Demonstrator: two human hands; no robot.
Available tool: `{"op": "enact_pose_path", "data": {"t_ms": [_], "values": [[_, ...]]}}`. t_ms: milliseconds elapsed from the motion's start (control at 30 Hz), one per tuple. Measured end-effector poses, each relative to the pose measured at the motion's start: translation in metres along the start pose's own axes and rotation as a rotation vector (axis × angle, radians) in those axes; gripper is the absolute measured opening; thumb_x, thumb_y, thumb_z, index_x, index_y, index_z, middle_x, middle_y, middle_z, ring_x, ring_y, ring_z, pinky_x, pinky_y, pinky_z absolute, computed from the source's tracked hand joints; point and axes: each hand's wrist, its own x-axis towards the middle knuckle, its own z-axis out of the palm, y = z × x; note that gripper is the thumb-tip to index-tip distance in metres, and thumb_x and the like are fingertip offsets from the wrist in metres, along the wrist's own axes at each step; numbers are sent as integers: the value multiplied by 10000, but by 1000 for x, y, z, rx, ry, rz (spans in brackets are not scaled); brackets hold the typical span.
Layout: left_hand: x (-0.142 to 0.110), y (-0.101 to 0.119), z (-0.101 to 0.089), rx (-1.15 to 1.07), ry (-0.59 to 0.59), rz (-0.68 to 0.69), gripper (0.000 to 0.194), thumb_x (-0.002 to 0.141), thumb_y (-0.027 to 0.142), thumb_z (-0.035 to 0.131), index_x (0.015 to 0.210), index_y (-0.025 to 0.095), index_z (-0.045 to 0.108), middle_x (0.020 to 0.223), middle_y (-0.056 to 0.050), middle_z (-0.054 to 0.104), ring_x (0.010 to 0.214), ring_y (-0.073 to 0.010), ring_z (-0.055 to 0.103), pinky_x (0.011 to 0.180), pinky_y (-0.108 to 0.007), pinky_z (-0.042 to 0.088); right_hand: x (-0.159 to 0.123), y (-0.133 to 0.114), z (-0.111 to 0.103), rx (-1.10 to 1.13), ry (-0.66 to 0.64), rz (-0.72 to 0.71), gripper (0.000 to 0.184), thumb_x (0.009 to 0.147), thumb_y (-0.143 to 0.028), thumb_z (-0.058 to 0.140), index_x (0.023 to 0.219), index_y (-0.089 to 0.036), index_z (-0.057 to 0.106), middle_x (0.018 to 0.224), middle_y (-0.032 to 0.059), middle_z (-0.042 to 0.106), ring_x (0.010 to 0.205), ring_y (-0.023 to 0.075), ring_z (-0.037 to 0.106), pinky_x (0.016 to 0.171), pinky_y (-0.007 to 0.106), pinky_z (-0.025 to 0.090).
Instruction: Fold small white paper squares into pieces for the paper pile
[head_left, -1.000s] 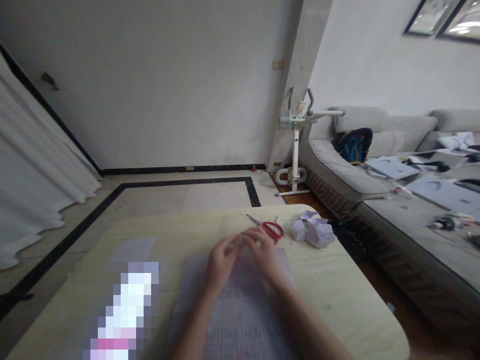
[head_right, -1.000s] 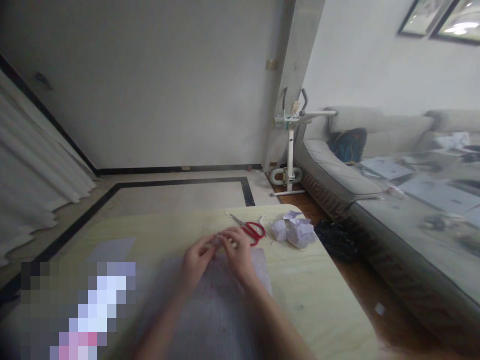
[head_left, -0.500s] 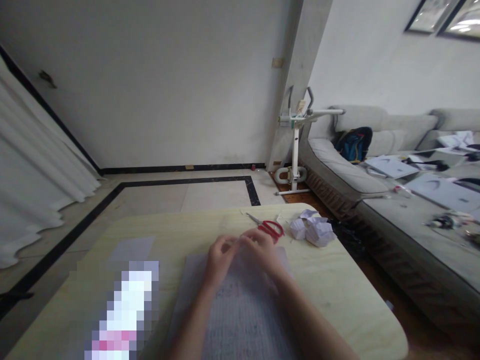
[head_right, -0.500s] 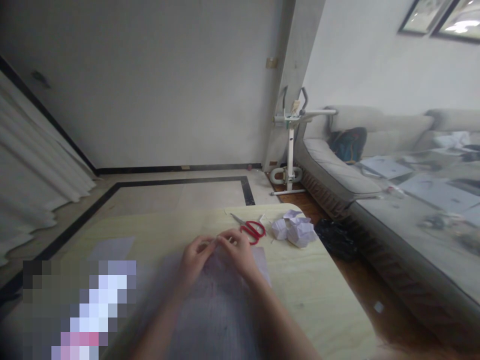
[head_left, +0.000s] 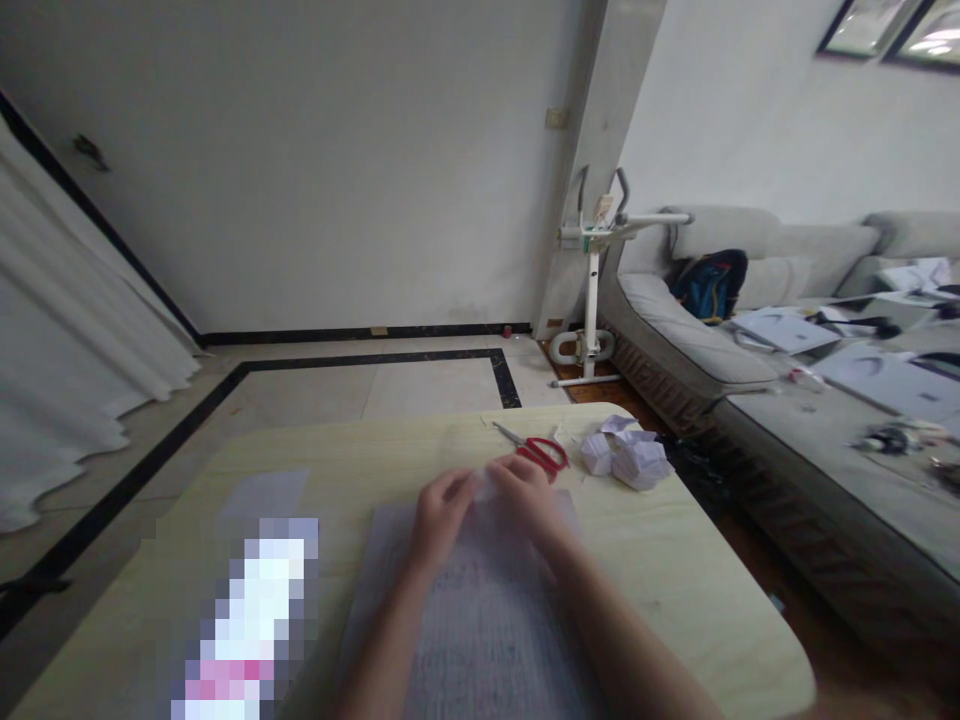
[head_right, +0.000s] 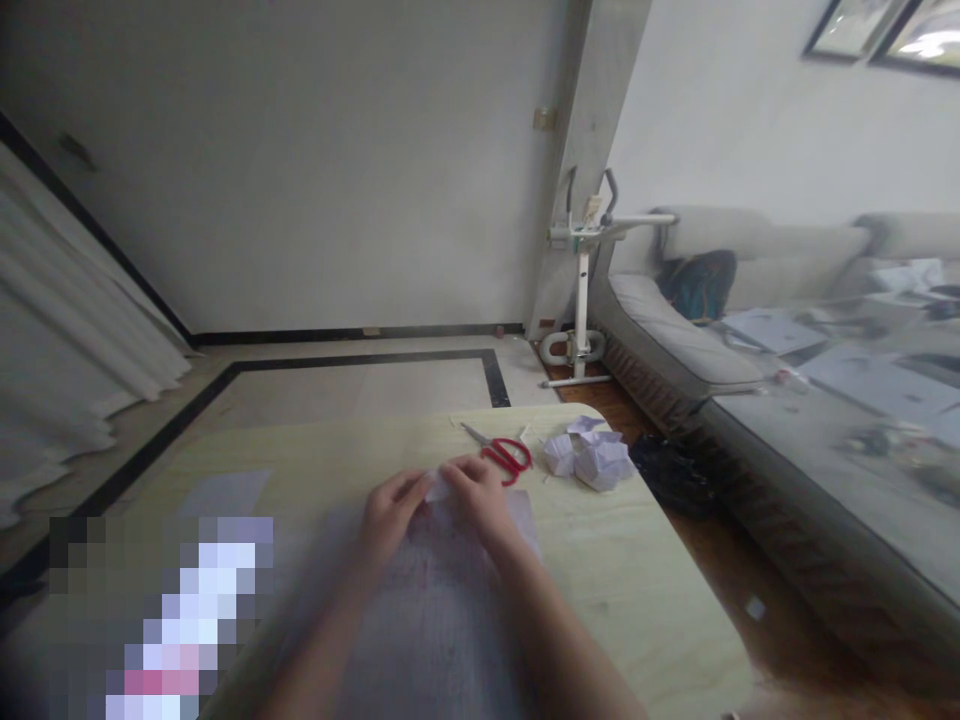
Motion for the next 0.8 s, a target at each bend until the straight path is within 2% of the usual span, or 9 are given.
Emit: {"op": "enact_pose_path", "data": {"t_ms": [100,267,533,800], "values": [[1,-1,0,-24,-4,-26,339,699,433,671,844,127,698,750,-36,673,628,-140,587,541,-208,460,1,0,0,1,-22,22,217,733,-383,617,676,-173,628,630,8,584,581,145,529,527,242,393],[3,-2,-2,-50,53,-35,361,682,448,680,840,124,696,734,-34,675,605,-140,588,538,-216,458,2,3,0,-33,-23,-61,199,738,-363,618,696,-172,651,664,19,612,620,154,552,547,242,402],[2,0,-5,42,46,47,359,756,470,600,722,121,676,593,-9,607,557,-133,550,524,-211,423,3,5,-1,-103,27,-168,201,760,-344,590,716,-162,662,687,30,632,655,164,571,577,249,422],[4,-7,-7,29,86,65,316,744,424,630,841,128,684,717,-29,666,627,-141,588,569,-206,453,2,6,2,-94,-59,-187,185,755,-335,594,746,-162,659,711,31,638,673,162,574,585,243,431]]}}
